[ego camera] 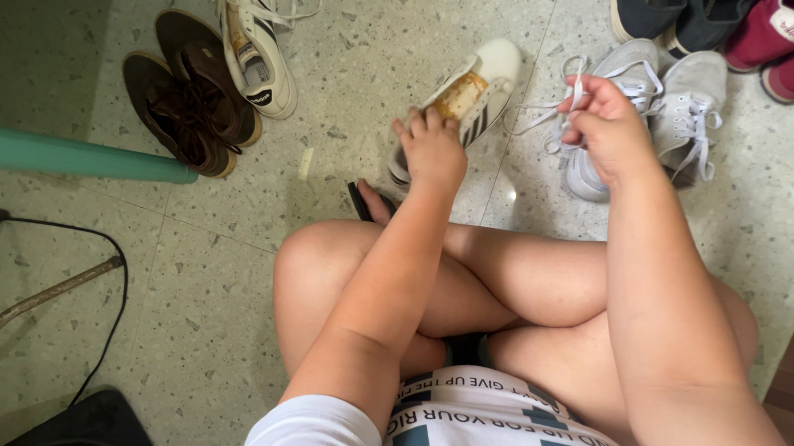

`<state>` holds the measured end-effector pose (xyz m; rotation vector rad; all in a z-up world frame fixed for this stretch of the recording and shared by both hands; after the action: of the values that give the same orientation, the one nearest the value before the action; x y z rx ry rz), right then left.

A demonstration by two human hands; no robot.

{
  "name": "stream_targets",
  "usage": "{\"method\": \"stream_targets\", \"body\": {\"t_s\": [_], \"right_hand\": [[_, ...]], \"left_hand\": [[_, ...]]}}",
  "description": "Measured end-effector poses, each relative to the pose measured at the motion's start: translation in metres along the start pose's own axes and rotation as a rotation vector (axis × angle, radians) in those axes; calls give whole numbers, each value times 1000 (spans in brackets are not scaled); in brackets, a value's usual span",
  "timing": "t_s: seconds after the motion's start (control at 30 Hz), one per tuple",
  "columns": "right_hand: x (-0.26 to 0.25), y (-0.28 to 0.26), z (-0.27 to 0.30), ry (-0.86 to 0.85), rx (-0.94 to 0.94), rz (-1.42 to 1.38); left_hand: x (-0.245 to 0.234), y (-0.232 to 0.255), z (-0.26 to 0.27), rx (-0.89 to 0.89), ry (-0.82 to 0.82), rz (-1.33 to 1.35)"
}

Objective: The person sits on the floor and unlaces a white sneaker, then proceeds to re-lace it. They then pick up a white Adidas sneaker, remove its laces, and begin re-lacing it as well.

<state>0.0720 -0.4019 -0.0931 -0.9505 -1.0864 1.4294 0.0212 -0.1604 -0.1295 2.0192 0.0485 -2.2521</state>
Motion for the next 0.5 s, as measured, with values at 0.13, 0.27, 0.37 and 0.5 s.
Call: {"method": "stream_targets", "body": {"t_s": [0.13,0.27,0.37,0.5], "right_hand": [[24,13,-2,-58,66,56],[43,20,2,-60,78,161],[38,19,0,22,106,216],[20,14,-5,142,92,171]], "left_hand": [[16,7,5,12,105,147],[20,1,-3,-14,29,92],[12,-4,-7,-76,-23,-42],[5,-9,-1,-70,-76,-86]]}}
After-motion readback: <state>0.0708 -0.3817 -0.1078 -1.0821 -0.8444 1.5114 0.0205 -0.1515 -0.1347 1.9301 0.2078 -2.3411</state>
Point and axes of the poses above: each hand's wrist, its own z-axis away from the middle knuckle, its own x-axis out of the palm, y = z × x, the point moved 3 cm from there along -z, towards the middle knuckle, and after that the axes turned 6 degrees about y, right-handed, at the moved point
